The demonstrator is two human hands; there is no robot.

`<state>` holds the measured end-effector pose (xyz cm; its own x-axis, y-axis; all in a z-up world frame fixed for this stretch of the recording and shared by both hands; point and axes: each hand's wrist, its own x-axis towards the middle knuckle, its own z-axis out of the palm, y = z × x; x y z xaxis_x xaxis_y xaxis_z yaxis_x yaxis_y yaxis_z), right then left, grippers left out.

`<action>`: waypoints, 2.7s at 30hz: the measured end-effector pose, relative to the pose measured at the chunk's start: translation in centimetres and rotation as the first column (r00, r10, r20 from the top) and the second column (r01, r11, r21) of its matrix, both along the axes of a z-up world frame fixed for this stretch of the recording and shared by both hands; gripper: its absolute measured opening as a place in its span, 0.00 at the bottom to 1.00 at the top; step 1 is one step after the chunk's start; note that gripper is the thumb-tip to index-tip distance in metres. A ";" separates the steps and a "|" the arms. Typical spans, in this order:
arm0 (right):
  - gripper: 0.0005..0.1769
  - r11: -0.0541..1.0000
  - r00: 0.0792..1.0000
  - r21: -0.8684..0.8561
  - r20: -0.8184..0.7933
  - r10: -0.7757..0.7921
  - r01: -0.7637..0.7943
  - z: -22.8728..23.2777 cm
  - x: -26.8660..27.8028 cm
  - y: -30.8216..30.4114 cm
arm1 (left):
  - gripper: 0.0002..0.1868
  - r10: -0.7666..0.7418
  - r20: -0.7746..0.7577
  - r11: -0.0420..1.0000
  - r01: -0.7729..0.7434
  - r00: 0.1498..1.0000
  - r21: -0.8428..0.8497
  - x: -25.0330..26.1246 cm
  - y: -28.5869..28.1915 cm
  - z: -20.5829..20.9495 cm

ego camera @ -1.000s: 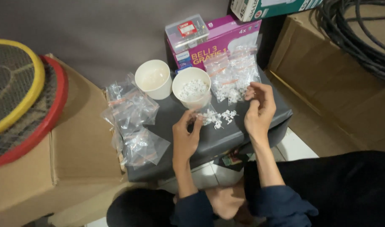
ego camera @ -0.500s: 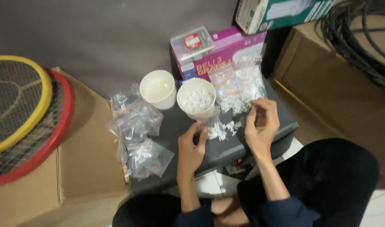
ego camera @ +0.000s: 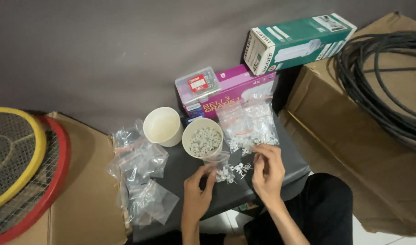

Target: Sorting and bagging small white plastic components into individual zip-lock bags.

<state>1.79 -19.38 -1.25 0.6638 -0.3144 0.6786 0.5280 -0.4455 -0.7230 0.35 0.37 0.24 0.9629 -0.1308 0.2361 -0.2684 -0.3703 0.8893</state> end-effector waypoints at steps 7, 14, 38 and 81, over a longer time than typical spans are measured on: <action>0.14 0.999 0.999 0.040 -0.036 0.016 -0.014 -0.8 0.4 -0.3 | 0.17 0.095 -0.151 0.994 -0.086 0.984 0.063 0.3 0.2 -0.9; 0.08 0.997 0.989 -0.067 -0.141 -0.048 0.039 1.0 -0.1 0.3 | 0.14 0.092 -0.172 0.996 -0.087 0.981 0.036 -0.1 0.4 -0.8; 0.20 0.877 0.841 -0.089 -0.344 0.418 -0.472 2.2 -0.4 1.4 | 0.12 -0.018 0.084 0.995 0.027 0.996 -0.098 -0.3 1.2 1.0; 0.25 0.916 0.894 0.082 -0.200 0.400 -0.392 0.4 -0.5 2.9 | 0.14 -0.031 0.002 0.965 0.031 1.000 -0.259 -0.8 0.8 2.6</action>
